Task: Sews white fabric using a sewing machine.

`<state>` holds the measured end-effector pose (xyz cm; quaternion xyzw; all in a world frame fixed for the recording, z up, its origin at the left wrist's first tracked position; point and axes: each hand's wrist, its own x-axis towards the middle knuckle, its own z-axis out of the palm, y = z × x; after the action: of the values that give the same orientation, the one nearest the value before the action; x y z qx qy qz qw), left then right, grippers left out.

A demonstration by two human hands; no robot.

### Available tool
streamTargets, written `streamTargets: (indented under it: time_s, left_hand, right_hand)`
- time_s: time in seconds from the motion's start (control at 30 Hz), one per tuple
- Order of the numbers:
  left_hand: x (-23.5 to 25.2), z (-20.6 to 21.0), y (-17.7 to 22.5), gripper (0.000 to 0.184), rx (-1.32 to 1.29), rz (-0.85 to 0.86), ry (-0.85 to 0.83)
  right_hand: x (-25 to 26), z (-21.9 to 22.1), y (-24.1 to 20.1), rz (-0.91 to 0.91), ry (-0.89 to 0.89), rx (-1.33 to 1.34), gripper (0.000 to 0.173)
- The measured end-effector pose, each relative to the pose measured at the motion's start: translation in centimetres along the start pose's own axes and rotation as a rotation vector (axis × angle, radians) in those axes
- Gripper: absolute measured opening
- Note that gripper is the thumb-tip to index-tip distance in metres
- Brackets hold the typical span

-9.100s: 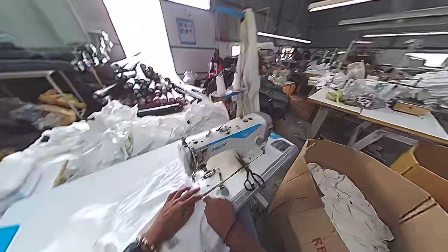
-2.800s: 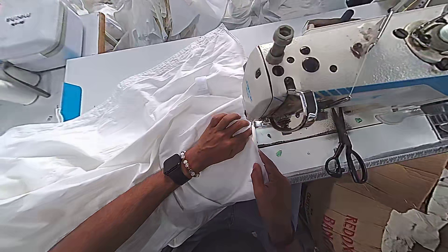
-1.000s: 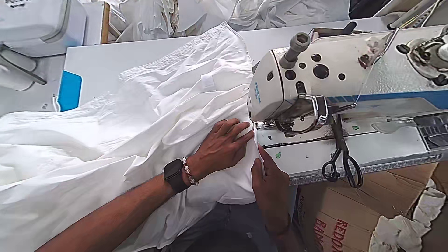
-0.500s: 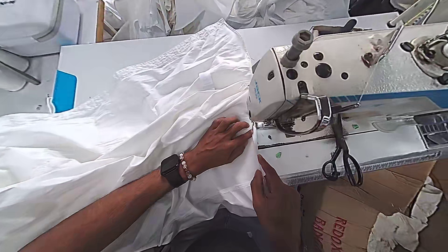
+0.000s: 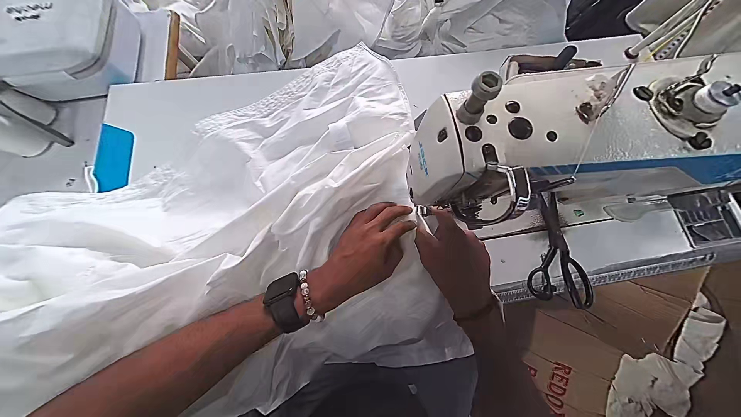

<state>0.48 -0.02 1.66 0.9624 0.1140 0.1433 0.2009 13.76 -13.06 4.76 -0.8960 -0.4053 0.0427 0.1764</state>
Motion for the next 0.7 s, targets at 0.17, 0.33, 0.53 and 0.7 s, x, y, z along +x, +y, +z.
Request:
streamTargets:
  time_s: [0.17, 0.33, 0.53, 0.7]
  left_hand:
    - [-1.3, -0.4, -2.7, 0.040, 0.059, 0.203, -0.031]
    - [-1.1, -0.1, -2.1, 0.039, 0.062, 0.339, -0.029]
    - [-1.9, 0.4, -0.3, 0.032, 0.032, 0.324, -0.001]
    - [-1.8, 0.4, 0.0, 0.031, 0.002, 0.330, -0.022]
  right_hand:
    - [-3.7, -0.7, 3.8, -0.075, -0.017, 0.068, 0.050]
    - [-11.6, -3.3, 6.6, -0.287, -0.212, 0.290, 0.032]
    - [-16.4, 2.2, 2.6, -0.503, -1.070, 0.144, 0.021]
    - [-10.1, -1.2, 1.0, -0.293, -0.220, 0.589, 0.022]
